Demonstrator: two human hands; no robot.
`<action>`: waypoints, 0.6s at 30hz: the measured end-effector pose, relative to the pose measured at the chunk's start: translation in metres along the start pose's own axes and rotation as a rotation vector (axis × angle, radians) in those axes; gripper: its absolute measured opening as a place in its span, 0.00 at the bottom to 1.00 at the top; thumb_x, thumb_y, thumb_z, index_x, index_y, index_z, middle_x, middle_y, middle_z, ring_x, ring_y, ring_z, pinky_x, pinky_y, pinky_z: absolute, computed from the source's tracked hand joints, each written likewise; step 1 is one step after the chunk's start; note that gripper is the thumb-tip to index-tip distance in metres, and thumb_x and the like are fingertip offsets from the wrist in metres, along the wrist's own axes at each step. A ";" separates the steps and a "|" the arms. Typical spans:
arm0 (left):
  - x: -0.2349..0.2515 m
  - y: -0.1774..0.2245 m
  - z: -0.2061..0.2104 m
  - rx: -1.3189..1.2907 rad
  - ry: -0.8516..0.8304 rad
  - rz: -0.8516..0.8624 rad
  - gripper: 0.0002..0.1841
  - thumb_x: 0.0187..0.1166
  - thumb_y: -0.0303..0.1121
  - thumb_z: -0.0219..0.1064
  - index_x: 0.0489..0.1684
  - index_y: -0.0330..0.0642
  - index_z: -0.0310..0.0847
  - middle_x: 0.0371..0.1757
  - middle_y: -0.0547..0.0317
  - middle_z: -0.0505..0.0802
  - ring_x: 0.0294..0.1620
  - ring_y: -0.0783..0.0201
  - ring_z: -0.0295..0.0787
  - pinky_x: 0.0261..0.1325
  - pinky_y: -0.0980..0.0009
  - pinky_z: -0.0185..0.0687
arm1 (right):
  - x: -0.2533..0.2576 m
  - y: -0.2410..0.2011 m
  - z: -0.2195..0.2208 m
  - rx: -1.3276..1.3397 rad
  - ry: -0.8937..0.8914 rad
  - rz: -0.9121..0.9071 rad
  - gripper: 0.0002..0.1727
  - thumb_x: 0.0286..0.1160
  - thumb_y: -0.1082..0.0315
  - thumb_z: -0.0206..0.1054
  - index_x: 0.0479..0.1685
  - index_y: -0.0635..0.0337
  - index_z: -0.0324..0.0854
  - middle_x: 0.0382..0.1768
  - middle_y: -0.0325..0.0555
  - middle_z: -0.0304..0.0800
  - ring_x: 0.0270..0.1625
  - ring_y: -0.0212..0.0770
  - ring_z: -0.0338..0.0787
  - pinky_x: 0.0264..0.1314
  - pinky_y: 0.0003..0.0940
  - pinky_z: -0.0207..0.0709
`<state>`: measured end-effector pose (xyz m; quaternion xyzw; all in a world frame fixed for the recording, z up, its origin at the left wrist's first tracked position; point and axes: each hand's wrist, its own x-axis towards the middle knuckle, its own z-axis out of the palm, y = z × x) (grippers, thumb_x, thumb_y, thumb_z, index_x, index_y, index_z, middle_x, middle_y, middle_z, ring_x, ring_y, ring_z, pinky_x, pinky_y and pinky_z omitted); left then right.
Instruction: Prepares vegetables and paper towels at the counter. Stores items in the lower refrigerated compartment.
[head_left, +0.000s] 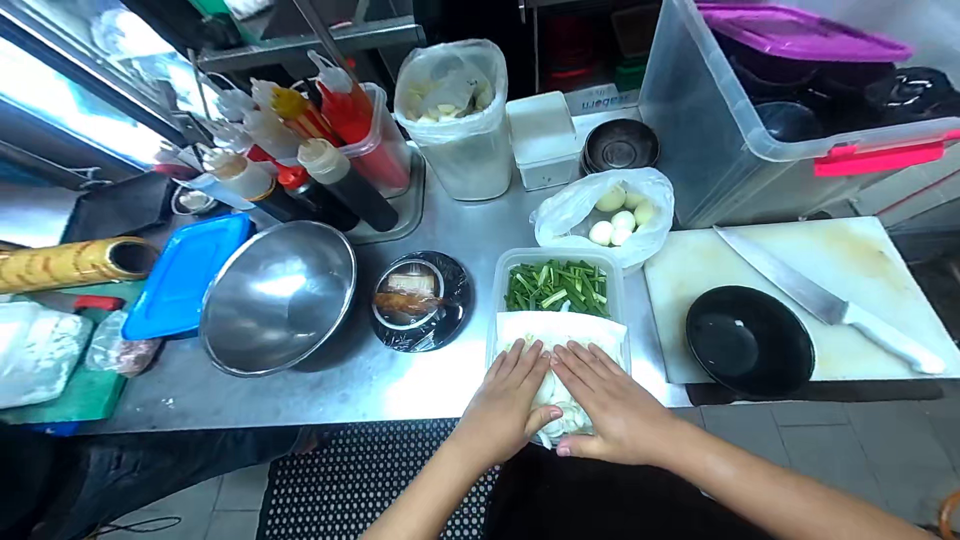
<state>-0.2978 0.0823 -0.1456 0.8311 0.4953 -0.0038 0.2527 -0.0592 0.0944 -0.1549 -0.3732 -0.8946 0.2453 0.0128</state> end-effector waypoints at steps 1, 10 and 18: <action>-0.003 0.000 0.001 -0.015 0.007 -0.011 0.41 0.88 0.68 0.36 0.94 0.50 0.56 0.96 0.62 0.57 0.98 0.57 0.38 0.97 0.49 0.40 | 0.000 -0.005 0.003 -0.006 0.020 0.006 0.67 0.64 0.12 0.46 0.96 0.57 0.50 0.96 0.51 0.49 0.98 0.51 0.43 0.98 0.59 0.35; -0.022 -0.012 0.018 0.179 0.123 0.019 0.48 0.80 0.75 0.45 0.95 0.53 0.55 0.97 0.60 0.55 0.98 0.53 0.37 0.97 0.47 0.41 | 0.008 -0.013 0.020 -0.089 0.045 0.048 0.48 0.81 0.31 0.52 0.95 0.53 0.53 0.95 0.49 0.51 0.97 0.53 0.45 0.96 0.62 0.37; -0.005 -0.014 0.028 0.365 0.170 0.089 0.49 0.83 0.72 0.44 0.93 0.41 0.56 0.96 0.53 0.58 0.97 0.49 0.46 0.93 0.41 0.50 | 0.006 -0.007 0.024 -0.143 -0.041 0.002 0.47 0.87 0.30 0.34 0.96 0.56 0.48 0.97 0.48 0.43 0.99 0.52 0.38 0.97 0.65 0.32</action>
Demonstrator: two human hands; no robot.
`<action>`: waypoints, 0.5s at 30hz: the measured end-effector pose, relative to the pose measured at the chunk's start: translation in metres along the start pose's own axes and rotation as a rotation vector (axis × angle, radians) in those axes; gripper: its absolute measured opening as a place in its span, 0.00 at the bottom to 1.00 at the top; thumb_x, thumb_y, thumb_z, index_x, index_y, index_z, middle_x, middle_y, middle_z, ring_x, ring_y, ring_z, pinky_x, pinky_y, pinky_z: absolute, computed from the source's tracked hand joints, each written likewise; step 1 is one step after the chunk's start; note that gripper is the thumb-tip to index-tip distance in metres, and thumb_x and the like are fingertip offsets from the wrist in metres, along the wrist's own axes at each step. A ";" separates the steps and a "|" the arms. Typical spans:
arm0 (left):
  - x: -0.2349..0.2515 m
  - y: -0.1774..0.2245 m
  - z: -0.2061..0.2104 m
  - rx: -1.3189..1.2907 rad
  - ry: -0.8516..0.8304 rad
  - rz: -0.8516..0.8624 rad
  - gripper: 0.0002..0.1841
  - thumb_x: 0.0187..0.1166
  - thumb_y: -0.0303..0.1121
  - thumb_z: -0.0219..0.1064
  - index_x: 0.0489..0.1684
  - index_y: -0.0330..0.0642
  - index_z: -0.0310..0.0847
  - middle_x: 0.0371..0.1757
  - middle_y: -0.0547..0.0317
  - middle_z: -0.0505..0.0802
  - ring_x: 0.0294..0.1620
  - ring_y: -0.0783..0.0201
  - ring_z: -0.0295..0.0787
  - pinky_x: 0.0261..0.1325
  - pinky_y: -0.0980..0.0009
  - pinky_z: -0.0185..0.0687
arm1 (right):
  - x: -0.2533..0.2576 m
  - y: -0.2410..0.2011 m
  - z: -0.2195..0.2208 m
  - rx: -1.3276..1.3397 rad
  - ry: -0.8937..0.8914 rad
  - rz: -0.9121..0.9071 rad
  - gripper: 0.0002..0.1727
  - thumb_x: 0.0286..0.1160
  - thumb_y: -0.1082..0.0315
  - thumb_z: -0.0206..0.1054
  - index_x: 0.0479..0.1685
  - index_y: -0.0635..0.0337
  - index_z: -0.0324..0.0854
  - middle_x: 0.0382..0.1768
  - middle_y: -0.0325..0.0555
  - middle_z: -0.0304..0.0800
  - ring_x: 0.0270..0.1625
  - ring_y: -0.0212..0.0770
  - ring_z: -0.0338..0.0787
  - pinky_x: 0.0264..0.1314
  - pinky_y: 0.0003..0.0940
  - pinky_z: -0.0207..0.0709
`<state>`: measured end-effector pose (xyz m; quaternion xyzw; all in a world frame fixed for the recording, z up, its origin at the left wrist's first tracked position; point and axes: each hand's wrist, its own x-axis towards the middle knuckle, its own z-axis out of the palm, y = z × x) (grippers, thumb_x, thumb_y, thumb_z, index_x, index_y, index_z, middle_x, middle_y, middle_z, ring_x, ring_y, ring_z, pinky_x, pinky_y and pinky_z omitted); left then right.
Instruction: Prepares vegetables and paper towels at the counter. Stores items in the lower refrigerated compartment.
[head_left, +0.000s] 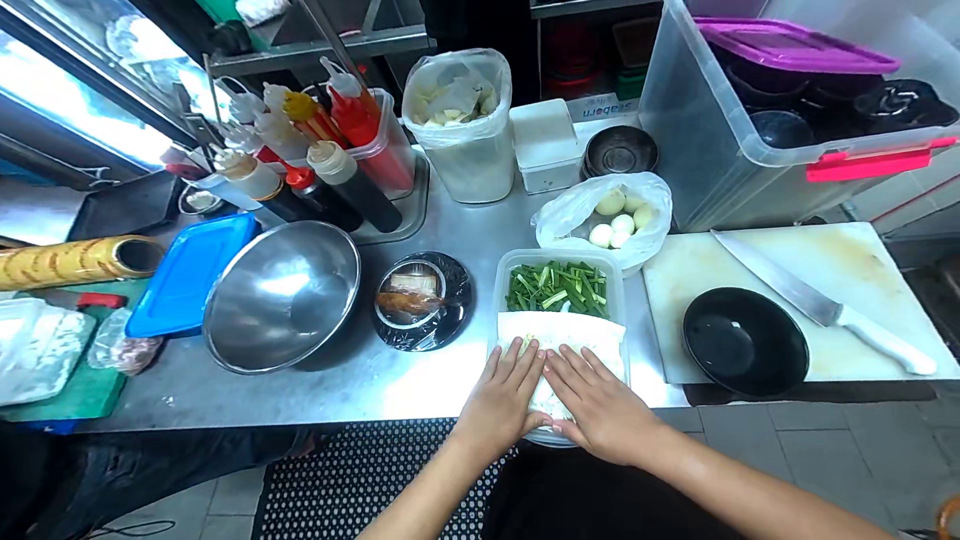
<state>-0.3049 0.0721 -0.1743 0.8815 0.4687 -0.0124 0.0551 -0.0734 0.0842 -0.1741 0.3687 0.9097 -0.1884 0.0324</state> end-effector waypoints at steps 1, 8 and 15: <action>0.001 0.001 0.000 -0.001 -0.032 -0.006 0.48 0.84 0.71 0.41 0.94 0.38 0.54 0.96 0.51 0.57 0.97 0.49 0.45 0.93 0.41 0.49 | 0.001 0.001 -0.002 -0.005 -0.038 -0.001 0.50 0.86 0.28 0.31 0.97 0.56 0.45 0.98 0.49 0.40 0.99 0.52 0.37 0.97 0.64 0.30; 0.004 -0.006 -0.010 -0.168 -0.149 0.004 0.52 0.80 0.76 0.40 0.97 0.43 0.47 0.98 0.54 0.51 0.99 0.52 0.35 0.97 0.45 0.36 | -0.005 0.011 -0.008 0.114 0.014 -0.041 0.50 0.83 0.25 0.37 0.96 0.49 0.50 0.97 0.46 0.45 0.99 0.49 0.40 0.98 0.61 0.30; 0.007 0.013 -0.022 -0.221 -0.045 0.005 0.50 0.81 0.75 0.44 0.95 0.45 0.53 0.97 0.56 0.55 0.98 0.54 0.37 0.97 0.45 0.37 | -0.031 0.010 -0.018 0.090 0.183 -0.054 0.37 0.92 0.37 0.39 0.90 0.51 0.64 0.94 0.41 0.57 0.97 0.45 0.50 0.98 0.55 0.43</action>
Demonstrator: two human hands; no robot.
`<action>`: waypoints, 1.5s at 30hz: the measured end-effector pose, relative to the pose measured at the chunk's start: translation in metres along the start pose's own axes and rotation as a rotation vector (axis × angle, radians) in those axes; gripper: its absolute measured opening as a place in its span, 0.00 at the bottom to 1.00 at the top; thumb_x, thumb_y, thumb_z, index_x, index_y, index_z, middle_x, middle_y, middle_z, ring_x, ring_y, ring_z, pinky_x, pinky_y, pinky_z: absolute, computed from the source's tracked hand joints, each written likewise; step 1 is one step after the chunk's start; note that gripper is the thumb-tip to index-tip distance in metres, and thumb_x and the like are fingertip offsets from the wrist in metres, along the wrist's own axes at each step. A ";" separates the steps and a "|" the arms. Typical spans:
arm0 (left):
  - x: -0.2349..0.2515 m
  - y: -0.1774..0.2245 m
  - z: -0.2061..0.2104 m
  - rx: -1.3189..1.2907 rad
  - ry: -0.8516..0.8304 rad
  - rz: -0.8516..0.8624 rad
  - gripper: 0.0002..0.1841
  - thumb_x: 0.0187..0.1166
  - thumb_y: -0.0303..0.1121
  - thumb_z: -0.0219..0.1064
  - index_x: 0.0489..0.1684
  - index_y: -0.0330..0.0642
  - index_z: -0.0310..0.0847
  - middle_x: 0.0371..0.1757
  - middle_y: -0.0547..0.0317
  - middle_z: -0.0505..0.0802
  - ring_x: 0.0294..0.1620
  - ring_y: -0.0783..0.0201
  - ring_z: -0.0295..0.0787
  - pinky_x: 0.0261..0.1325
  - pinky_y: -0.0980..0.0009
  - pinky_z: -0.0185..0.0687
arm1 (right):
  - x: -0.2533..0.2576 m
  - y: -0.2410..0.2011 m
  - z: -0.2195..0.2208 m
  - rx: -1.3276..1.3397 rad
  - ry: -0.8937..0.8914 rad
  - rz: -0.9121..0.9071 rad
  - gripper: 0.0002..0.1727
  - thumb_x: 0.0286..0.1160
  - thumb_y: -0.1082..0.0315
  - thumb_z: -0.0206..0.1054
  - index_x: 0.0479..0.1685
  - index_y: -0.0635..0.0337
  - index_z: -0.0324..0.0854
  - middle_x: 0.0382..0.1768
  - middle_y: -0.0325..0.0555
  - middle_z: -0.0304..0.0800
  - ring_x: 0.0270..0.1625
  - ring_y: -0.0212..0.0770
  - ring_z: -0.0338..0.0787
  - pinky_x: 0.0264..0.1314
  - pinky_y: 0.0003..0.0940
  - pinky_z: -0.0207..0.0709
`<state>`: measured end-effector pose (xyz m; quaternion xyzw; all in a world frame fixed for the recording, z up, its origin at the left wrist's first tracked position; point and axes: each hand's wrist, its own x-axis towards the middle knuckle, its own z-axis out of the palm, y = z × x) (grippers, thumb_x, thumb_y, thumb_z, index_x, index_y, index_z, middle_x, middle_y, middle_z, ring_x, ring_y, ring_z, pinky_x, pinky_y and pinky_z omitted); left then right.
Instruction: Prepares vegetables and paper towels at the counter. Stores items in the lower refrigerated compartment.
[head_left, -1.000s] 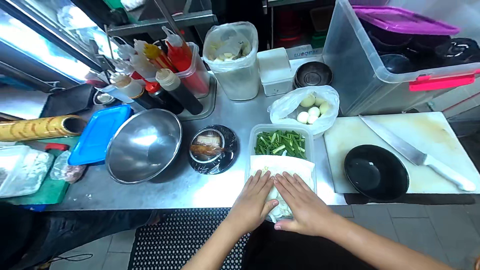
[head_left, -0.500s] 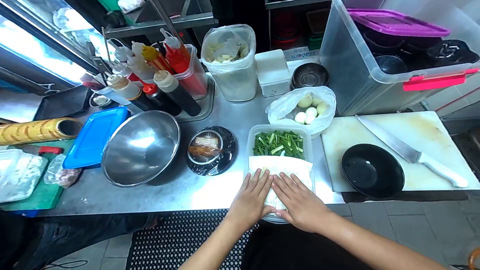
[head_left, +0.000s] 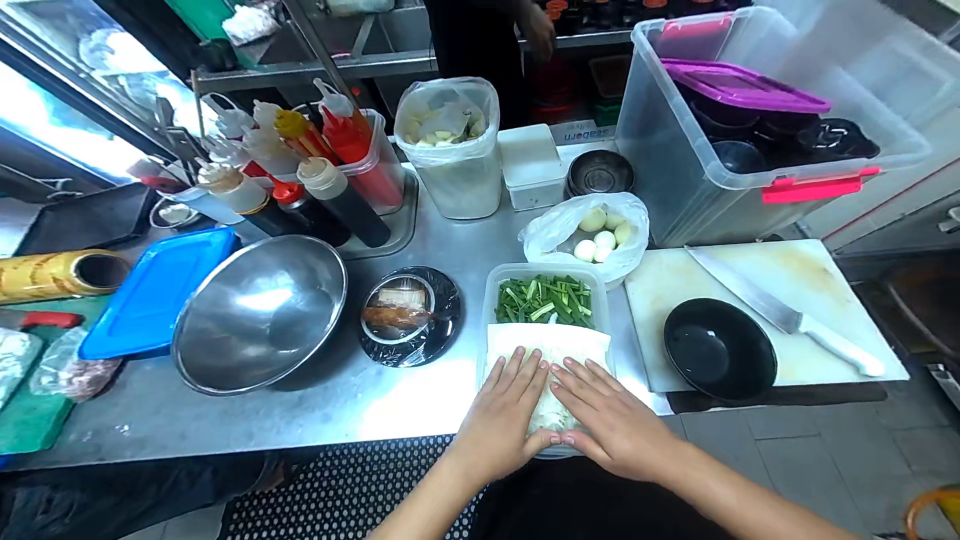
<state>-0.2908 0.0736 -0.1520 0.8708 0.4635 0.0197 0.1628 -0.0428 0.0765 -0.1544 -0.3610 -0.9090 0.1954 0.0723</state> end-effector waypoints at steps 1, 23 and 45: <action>0.000 0.006 0.004 0.021 0.023 0.010 0.48 0.83 0.72 0.45 0.94 0.43 0.56 0.96 0.54 0.58 0.98 0.52 0.41 0.96 0.44 0.41 | -0.004 0.000 0.000 -0.020 0.000 -0.020 0.37 0.93 0.38 0.39 0.89 0.53 0.66 0.93 0.44 0.59 0.96 0.46 0.54 0.97 0.53 0.46; -0.008 0.014 0.010 -0.160 0.054 0.019 0.40 0.90 0.65 0.37 0.90 0.47 0.66 0.91 0.57 0.70 0.94 0.56 0.55 0.95 0.49 0.49 | -0.005 0.010 -0.019 0.092 -0.099 -0.045 0.32 0.92 0.41 0.46 0.81 0.51 0.75 0.86 0.42 0.73 0.90 0.43 0.67 0.91 0.51 0.60; 0.053 -0.050 -0.025 -0.119 0.120 -0.285 0.13 0.86 0.41 0.58 0.49 0.57 0.92 0.56 0.67 0.92 0.69 0.60 0.81 0.72 0.52 0.74 | 0.036 0.065 -0.030 0.018 0.079 0.381 0.15 0.84 0.59 0.57 0.52 0.42 0.92 0.55 0.34 0.92 0.67 0.42 0.84 0.72 0.48 0.74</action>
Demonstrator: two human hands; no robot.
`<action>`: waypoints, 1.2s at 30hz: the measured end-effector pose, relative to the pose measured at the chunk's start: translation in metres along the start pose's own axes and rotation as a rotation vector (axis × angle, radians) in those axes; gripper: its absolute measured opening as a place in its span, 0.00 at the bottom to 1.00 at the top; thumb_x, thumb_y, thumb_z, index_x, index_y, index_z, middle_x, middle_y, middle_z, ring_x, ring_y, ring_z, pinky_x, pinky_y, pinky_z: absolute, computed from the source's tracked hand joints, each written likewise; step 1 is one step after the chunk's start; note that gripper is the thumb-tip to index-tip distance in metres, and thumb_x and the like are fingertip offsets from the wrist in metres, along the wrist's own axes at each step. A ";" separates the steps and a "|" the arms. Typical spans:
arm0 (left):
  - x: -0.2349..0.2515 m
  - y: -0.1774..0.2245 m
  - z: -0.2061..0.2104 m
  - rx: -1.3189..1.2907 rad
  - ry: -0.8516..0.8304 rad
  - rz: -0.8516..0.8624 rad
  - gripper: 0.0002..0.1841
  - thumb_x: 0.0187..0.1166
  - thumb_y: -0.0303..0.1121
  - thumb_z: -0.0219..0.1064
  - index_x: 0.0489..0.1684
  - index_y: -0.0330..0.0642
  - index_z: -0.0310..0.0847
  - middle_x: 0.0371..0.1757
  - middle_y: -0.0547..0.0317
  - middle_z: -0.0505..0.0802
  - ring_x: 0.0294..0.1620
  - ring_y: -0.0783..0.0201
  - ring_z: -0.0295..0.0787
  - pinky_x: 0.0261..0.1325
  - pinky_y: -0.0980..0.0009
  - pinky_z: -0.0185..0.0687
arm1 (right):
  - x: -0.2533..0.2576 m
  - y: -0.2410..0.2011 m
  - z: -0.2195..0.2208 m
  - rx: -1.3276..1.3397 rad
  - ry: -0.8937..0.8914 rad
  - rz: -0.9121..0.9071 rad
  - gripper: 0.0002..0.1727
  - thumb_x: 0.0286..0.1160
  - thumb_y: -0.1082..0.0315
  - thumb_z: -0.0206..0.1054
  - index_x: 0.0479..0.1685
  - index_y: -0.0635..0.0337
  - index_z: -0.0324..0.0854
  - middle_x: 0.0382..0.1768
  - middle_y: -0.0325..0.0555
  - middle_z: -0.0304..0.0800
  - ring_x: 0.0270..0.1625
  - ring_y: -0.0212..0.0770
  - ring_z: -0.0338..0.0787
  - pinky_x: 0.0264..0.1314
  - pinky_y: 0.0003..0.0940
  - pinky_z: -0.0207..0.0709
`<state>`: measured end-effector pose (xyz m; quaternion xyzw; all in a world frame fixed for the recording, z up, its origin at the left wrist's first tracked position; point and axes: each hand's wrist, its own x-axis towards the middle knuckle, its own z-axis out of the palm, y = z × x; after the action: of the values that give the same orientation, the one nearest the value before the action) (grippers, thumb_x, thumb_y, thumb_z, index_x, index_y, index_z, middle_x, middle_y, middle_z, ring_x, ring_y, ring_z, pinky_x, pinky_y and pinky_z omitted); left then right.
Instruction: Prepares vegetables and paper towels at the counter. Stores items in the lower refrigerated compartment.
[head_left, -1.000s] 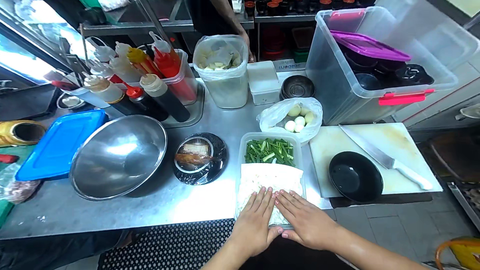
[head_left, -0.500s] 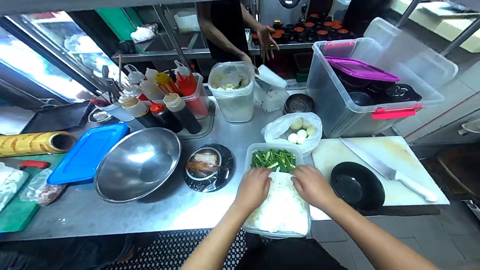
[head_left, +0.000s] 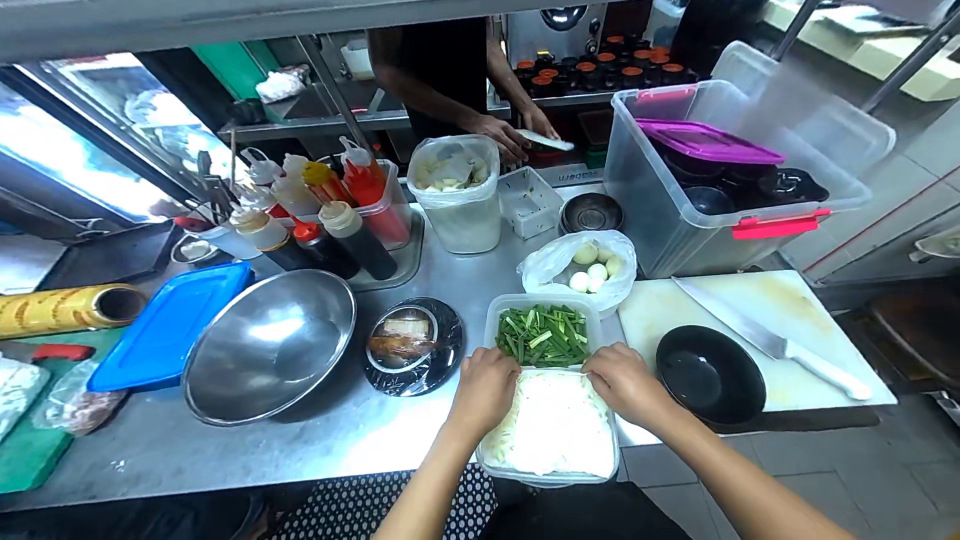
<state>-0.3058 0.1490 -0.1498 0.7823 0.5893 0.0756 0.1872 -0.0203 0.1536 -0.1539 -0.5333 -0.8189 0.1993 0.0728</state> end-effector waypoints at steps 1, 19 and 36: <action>0.000 0.001 0.000 0.003 -0.012 0.009 0.13 0.85 0.41 0.58 0.49 0.56 0.92 0.59 0.66 0.91 0.71 0.60 0.80 0.74 0.52 0.73 | 0.000 -0.001 0.000 -0.003 0.000 0.004 0.15 0.84 0.60 0.57 0.52 0.43 0.92 0.55 0.34 0.92 0.68 0.42 0.83 0.73 0.48 0.74; 0.028 0.024 0.020 -0.178 -0.166 0.061 0.18 0.88 0.43 0.57 0.67 0.55 0.88 0.67 0.62 0.92 0.75 0.62 0.83 0.84 0.56 0.71 | 0.006 -0.037 0.018 0.016 0.154 -0.176 0.18 0.88 0.56 0.51 0.54 0.51 0.88 0.57 0.42 0.91 0.67 0.44 0.86 0.74 0.44 0.78; 0.030 0.032 0.007 -0.116 -0.258 -0.075 0.17 0.79 0.47 0.68 0.60 0.53 0.90 0.63 0.61 0.92 0.73 0.56 0.81 0.81 0.52 0.70 | -0.017 -0.054 0.038 -0.030 -0.079 -0.142 0.31 0.90 0.47 0.48 0.83 0.56 0.72 0.86 0.49 0.71 0.90 0.50 0.66 0.93 0.52 0.56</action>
<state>-0.2660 0.1687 -0.1469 0.7508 0.5838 0.0014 0.3090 -0.0712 0.1097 -0.1650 -0.4667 -0.8598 0.2020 0.0464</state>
